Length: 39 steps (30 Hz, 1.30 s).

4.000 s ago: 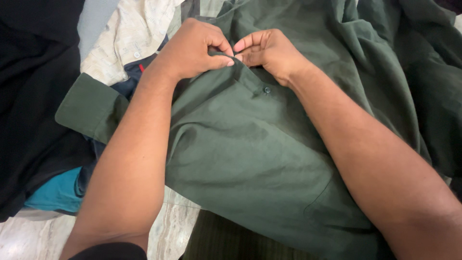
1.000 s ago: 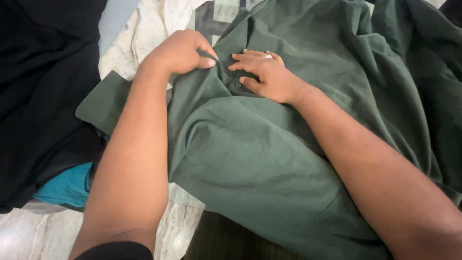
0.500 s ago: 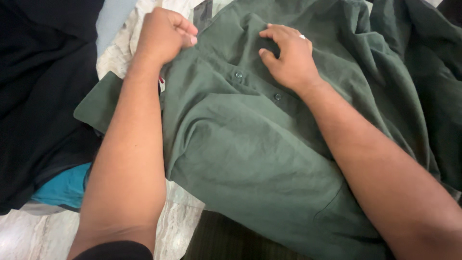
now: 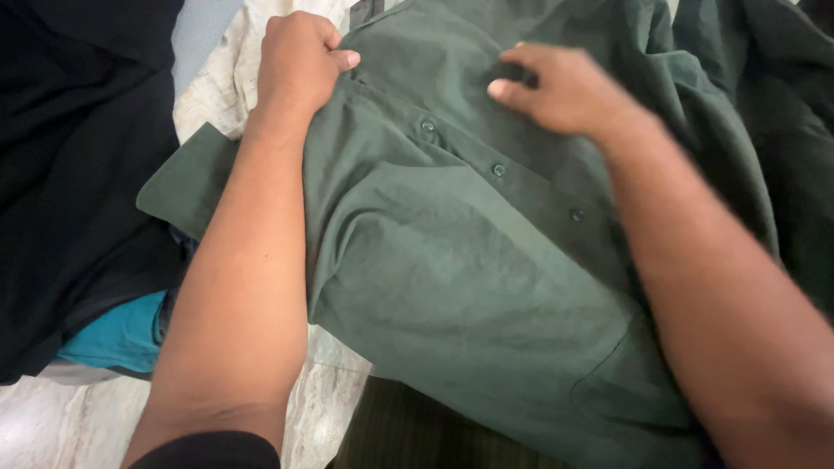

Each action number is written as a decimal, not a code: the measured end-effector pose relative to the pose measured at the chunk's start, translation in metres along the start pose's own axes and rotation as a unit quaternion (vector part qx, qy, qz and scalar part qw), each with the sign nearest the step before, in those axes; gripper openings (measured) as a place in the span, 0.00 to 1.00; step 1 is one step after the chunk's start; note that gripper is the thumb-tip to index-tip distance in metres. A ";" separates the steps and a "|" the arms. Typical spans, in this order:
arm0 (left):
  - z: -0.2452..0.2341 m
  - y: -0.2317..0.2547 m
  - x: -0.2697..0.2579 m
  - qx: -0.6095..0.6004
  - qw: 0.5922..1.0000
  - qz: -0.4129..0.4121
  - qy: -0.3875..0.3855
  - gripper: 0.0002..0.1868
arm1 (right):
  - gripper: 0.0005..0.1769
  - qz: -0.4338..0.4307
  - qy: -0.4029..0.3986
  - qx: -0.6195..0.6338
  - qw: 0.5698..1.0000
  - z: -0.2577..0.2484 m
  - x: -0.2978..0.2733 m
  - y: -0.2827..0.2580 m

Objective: The person buttons a green long-sleeved shirt by hand on a glass table, handling the buttons one by one from top to bottom.

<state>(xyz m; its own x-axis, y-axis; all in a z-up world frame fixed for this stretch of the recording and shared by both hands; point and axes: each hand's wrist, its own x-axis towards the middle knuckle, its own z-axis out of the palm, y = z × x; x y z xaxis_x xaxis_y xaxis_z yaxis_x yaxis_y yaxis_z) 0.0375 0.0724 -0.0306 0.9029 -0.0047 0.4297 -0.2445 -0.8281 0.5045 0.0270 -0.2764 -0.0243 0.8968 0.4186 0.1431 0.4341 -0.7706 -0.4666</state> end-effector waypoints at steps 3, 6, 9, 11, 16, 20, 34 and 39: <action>0.005 -0.009 0.004 0.001 0.999 0.015 0.031 0.16 | 0.31 0.003 0.014 -0.051 0.999 -0.045 -0.012 -0.003; 0.011 -0.014 0.012 0.011 0.991 0.067 0.112 0.15 | 0.30 0.092 -0.047 -0.082 0.991 -0.084 -0.025 -0.012; 0.010 -0.022 0.016 0.027 0.991 0.034 0.123 0.15 | 0.32 0.166 -0.143 -0.138 0.966 -0.100 -0.038 -0.011; 0.005 -0.024 0.014 0.045 0.993 0.002 0.112 0.15 | 0.33 0.162 -0.197 -0.182 0.949 -0.110 -0.054 -0.003; -0.023 0.016 -0.003 0.092 0.973 0.164 0.135 0.22 | 0.35 0.237 -0.256 -0.259 0.901 -0.108 -0.147 0.001; -0.059 0.092 -0.029 0.102 0.951 0.072 -0.282 0.28 | 0.42 0.288 -0.213 -0.197 0.912 -0.089 -0.233 -0.017; 0.005 0.132 -0.060 0.133 0.866 0.127 -0.465 0.41 | 0.48 0.159 -0.073 -0.175 0.969 -0.032 -0.222 0.069; 0.017 0.107 -0.049 0.112 0.870 0.080 -0.473 0.47 | 0.49 0.127 -0.025 -0.185 0.974 -0.030 -0.179 0.097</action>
<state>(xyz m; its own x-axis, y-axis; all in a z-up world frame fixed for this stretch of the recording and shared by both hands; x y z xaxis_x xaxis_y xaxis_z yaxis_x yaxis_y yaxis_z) -0.0267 -0.0255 -0.0098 0.7762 -0.5021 -0.3812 -0.4146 -0.8621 0.2913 -0.0892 -0.4406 -0.0686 0.9781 0.2075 0.0164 0.2078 -0.9689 -0.1344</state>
